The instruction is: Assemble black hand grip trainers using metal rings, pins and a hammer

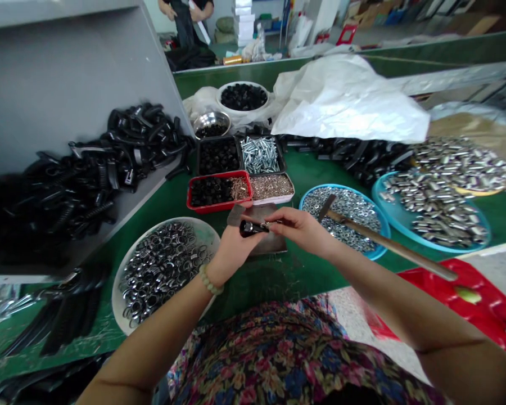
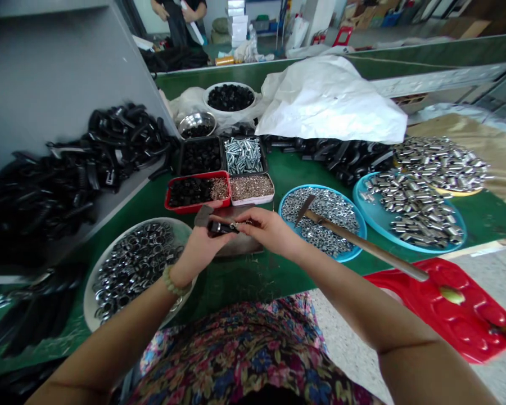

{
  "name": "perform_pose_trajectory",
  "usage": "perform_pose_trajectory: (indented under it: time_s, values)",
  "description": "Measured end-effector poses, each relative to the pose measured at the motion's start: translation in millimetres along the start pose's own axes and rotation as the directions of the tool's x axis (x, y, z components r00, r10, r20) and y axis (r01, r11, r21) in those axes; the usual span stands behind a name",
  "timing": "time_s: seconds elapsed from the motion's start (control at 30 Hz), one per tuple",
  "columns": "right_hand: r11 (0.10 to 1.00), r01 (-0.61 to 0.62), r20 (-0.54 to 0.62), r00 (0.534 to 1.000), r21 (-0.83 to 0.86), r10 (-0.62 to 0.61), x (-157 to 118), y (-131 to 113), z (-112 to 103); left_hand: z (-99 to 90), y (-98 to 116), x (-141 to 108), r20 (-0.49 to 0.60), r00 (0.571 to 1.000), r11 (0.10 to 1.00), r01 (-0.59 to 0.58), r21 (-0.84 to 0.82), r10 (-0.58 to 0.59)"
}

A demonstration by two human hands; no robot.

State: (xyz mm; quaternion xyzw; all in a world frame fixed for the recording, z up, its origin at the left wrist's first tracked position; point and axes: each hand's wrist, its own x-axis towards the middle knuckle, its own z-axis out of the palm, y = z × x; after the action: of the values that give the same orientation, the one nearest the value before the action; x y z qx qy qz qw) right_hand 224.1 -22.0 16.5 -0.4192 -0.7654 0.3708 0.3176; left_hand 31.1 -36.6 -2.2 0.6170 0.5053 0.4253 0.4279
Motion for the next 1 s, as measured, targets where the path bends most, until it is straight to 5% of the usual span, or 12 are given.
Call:
perform_pose_trajectory:
  time_s: [0.17,0.23,0.3,0.33,0.4,0.5,0.57,0.8,0.93,1.0]
  values:
    - [0.901,0.306,0.286,0.933,-0.308,-0.219,14,-19,-25,5.9,12,26,0.304,0.942,0.99,0.127,0.067,-0.142]
    - [0.89,0.306,0.272,0.937,-0.339,-0.219,22,-5,-50,7.1,21,33,0.344,0.922,0.977,0.209,-0.049,-0.18]
    - [0.89,0.127,0.067,0.992,-0.438,-0.109,23,24,-91,2.8,28,34,0.313,0.923,0.94,0.291,-0.181,-0.225]
    - [0.844,-0.077,-0.152,0.988,-0.531,-0.006,21,43,-116,-1.2,30,33,0.272,0.932,0.928,0.304,-0.217,-0.241]
    - [0.714,-0.384,-0.436,0.891,-0.585,0.122,11,84,-167,-10.8,34,29,0.182,0.956,0.947,0.264,-0.185,-0.231]
    - [0.661,-0.499,-0.538,0.826,-0.56,0.168,-6,134,-226,-19.8,37,26,0.157,0.975,0.987,0.154,0.049,-0.16]
    - [0.656,-0.523,-0.556,0.81,-0.545,0.184,-13,152,-246,-19.4,37,25,0.182,0.976,0.976,0.084,0.202,-0.122]
    - [0.778,-0.421,-0.51,0.847,-0.467,0.153,-1,143,-248,-7.7,33,15,0.146,0.987,0.902,-0.129,0.412,0.074]
    - [0.879,-0.311,-0.436,0.89,-0.361,0.136,22,122,-213,-7.9,31,10,0.178,0.982,0.882,-0.134,0.452,0.058]
    - [0.949,-0.26,-0.399,0.901,-0.18,0.171,27,106,-184,-8.3,30,8,0.209,0.978,0.869,-0.124,0.479,0.025]
